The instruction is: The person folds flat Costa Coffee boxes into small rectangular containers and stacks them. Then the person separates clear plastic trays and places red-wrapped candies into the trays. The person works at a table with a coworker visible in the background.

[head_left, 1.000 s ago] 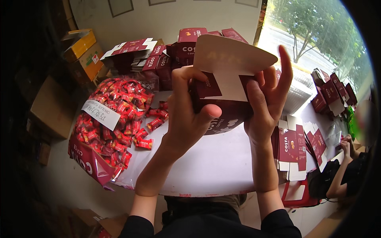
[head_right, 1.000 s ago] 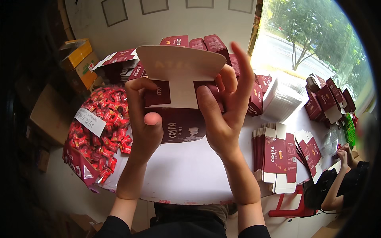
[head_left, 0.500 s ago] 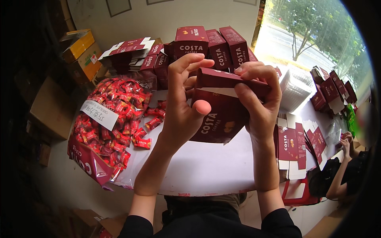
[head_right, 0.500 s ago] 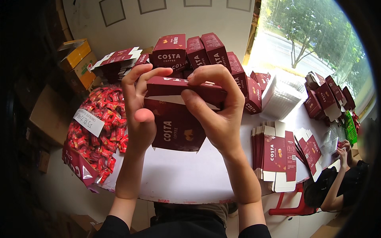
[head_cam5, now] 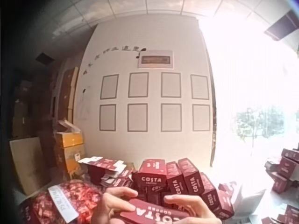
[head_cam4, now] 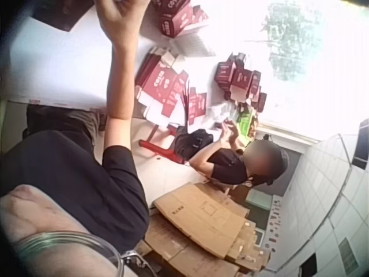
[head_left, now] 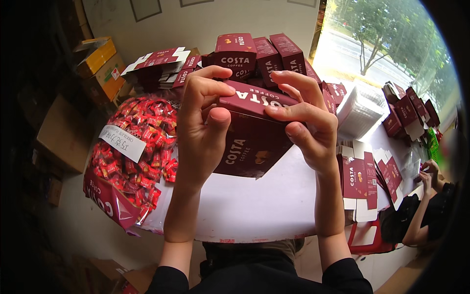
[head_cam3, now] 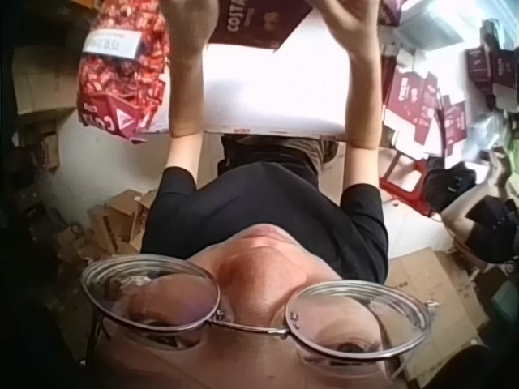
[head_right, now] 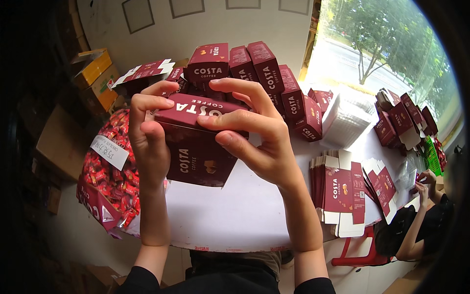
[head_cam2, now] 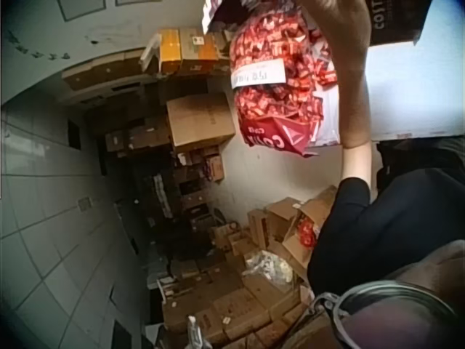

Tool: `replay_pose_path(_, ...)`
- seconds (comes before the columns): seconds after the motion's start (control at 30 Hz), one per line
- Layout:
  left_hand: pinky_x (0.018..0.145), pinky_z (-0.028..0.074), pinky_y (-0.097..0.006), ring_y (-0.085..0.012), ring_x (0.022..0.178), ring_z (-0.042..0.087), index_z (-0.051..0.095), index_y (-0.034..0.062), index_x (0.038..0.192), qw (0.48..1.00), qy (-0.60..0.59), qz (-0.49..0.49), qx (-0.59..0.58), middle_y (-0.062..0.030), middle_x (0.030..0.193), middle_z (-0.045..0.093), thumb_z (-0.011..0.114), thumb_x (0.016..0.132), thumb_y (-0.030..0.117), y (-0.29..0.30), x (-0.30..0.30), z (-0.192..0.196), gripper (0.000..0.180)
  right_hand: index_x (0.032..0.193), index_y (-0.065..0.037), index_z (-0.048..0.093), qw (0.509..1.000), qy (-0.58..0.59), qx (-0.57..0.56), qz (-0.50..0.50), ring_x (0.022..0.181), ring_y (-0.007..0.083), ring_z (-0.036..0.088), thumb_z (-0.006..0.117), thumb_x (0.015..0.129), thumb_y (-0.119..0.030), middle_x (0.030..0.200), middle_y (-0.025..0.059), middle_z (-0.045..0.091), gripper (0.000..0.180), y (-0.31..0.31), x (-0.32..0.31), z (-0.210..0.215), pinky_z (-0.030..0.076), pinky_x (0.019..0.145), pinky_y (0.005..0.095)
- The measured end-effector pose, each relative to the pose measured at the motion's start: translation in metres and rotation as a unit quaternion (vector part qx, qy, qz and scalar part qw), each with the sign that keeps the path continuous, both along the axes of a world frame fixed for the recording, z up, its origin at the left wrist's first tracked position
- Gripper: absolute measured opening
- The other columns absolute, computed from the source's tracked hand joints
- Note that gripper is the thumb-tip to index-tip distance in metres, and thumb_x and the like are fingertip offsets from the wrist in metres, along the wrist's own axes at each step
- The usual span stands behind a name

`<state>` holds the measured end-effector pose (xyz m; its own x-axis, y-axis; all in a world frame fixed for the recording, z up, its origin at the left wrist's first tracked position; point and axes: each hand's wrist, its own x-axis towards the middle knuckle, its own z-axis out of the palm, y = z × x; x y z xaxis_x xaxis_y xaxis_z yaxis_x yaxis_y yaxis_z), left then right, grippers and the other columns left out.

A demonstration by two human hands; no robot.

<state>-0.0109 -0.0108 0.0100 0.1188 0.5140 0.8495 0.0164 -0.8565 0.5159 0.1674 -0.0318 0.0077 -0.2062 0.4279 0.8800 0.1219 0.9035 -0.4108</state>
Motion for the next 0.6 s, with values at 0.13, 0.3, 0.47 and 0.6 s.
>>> replay_pose_path(0.13, 0.076, 0.042, -0.029, -0.0153, 0.087, 0.051, 0.051, 0.0044, 0.087, 0.997, 0.068, 0.040, 0.017, -0.0117, 0.103, 0.051, 0.047, 0.084, 0.054, -0.001, -0.015, 0.005, 0.050, 0.091, -0.006, 0.066, 0.996, -0.038, -0.062, 0.053, 0.108, 0.0258, 0.052, 0.066, 0.073, -0.005, 0.119, 0.0136, 0.050, 0.018, -0.001, -0.002, 0.001, 0.043, 0.090, 0.0379)
replay_pose_path(0.3, 0.077, 0.045, -0.031, -0.0226, 0.090, 0.055, 0.054, 0.0036, 0.087, 0.970, 0.242, 0.022, 0.010, -0.0143, 0.106, 0.052, 0.054, 0.081, 0.054, -0.007, -0.020, 0.011, 0.051, 0.092, -0.002, 0.048, 0.956, -0.207, -0.209, -0.012, 0.077, 0.0216, 0.055, 0.068, 0.070, -0.016, 0.091, 0.0110, 0.056, 0.032, -0.007, 0.005, 0.004, 0.045, 0.071, 0.0307)
replay_pose_path(0.47, 0.086, 0.045, -0.036, -0.0261, 0.098, 0.056, 0.054, 0.0033, 0.099, 0.985, 0.009, 0.069, 0.161, -0.0149, 0.110, 0.054, 0.059, 0.083, 0.042, -0.001, -0.019, 0.011, 0.042, 0.102, -0.004, 0.044, 0.970, -0.098, -0.211, -0.071, 0.082, 0.0166, 0.056, 0.069, 0.072, -0.021, 0.090, 0.0080, 0.058, 0.042, -0.006, 0.044, 0.004, 0.047, 0.073, 0.0325)
replay_pose_path(0.6, 0.084, 0.047, -0.036, -0.0243, 0.090, 0.059, 0.047, -0.0014, 0.102, 0.979, -0.114, 0.068, 0.157, -0.0184, 0.105, 0.053, 0.049, 0.091, 0.024, -0.016, -0.038, 0.024, 0.028, 0.138, -0.008, 0.017, 0.946, 0.266, -0.178, -0.059, 0.094, 0.0218, 0.059, 0.064, 0.081, -0.023, 0.102, 0.0155, 0.054, 0.076, 0.011, 0.044, 0.019, 0.052, 0.079, 0.0324)
